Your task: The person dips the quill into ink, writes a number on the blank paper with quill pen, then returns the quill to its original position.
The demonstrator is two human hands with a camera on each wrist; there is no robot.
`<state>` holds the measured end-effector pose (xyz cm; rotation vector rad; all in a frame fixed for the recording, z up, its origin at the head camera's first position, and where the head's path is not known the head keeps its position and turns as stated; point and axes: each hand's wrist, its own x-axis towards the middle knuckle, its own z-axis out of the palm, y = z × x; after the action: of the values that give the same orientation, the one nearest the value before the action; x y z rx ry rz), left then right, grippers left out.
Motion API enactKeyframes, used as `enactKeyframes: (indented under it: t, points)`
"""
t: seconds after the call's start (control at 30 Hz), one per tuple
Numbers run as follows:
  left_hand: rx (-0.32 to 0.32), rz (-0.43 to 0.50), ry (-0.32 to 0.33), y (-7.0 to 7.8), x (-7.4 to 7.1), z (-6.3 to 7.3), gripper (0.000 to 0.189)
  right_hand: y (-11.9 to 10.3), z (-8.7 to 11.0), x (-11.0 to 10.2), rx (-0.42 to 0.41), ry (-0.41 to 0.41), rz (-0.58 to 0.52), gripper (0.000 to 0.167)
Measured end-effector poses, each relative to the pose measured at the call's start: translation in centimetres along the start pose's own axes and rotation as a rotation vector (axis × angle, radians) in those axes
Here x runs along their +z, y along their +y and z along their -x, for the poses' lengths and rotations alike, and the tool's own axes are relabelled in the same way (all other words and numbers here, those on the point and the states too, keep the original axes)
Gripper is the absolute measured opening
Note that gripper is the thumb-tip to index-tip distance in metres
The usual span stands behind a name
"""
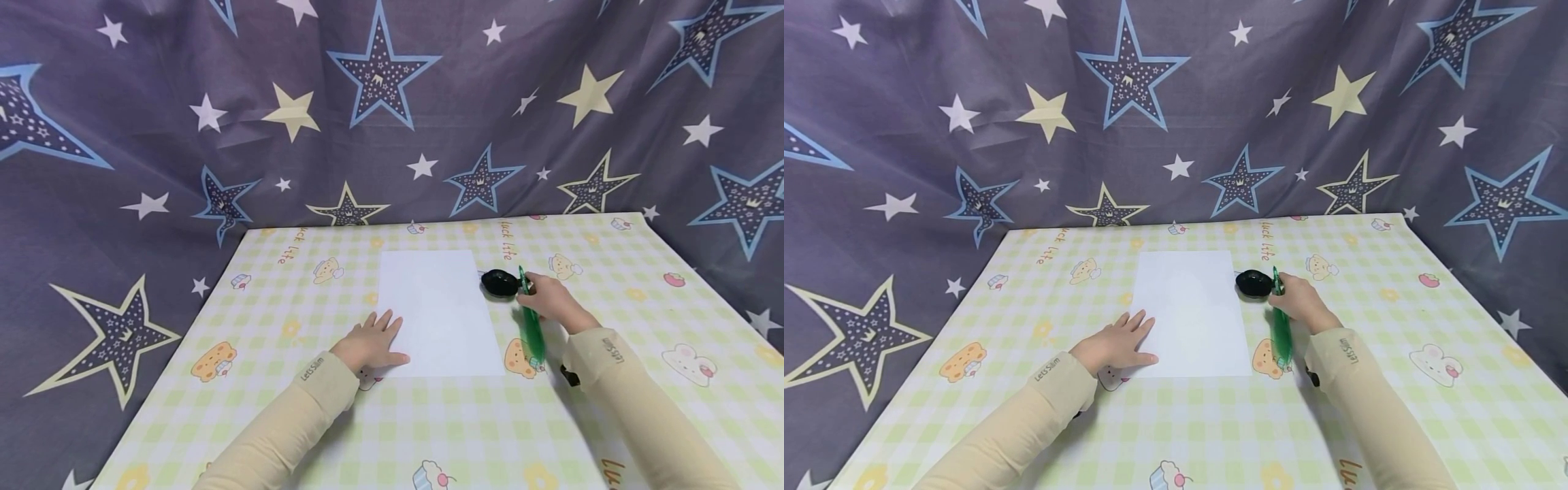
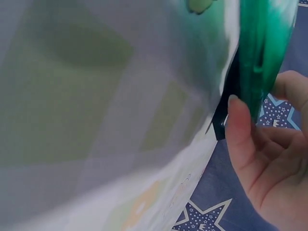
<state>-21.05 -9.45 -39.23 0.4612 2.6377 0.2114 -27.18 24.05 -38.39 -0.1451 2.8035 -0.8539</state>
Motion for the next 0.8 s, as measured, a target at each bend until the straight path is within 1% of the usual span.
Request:
enactKeyframes:
  t: [0.07, 0.17, 0.27, 0.4, 0.57, 0.8]
  points:
    - [0.001, 0.004, 0.005, 0.00, 0.01, 0.00, 0.080, -0.02, 0.17, -0.07, -0.014, -0.008, -0.049, 0.067]
    - [0.007, -0.007, 0.016, 0.05, -0.02, -0.08, 0.080, -0.05, 0.35, -0.14, -0.046, -0.001, -0.086, 0.064]
    - [0.015, -0.029, 0.032, 0.04, 0.02, -0.30, 0.080, 0.08, 0.37, -0.12, -0.065, 0.014, -0.134, 0.054]
    - [0.021, -0.053, 0.053, 0.00, 0.09, -0.61, 0.082, 0.42, 0.32, -0.11, -0.055, 0.016, -0.232, 0.042]
    - [0.021, -0.046, 0.061, 0.11, -0.02, -0.52, 0.082, 0.43, 0.58, -0.34, -0.047, 0.001, -0.353, 0.042]
    - [0.016, -0.039, 0.067, 0.07, -0.05, -0.50, 0.082, -0.02, 0.99, -0.61, -0.075, 0.039, -0.484, 0.039]
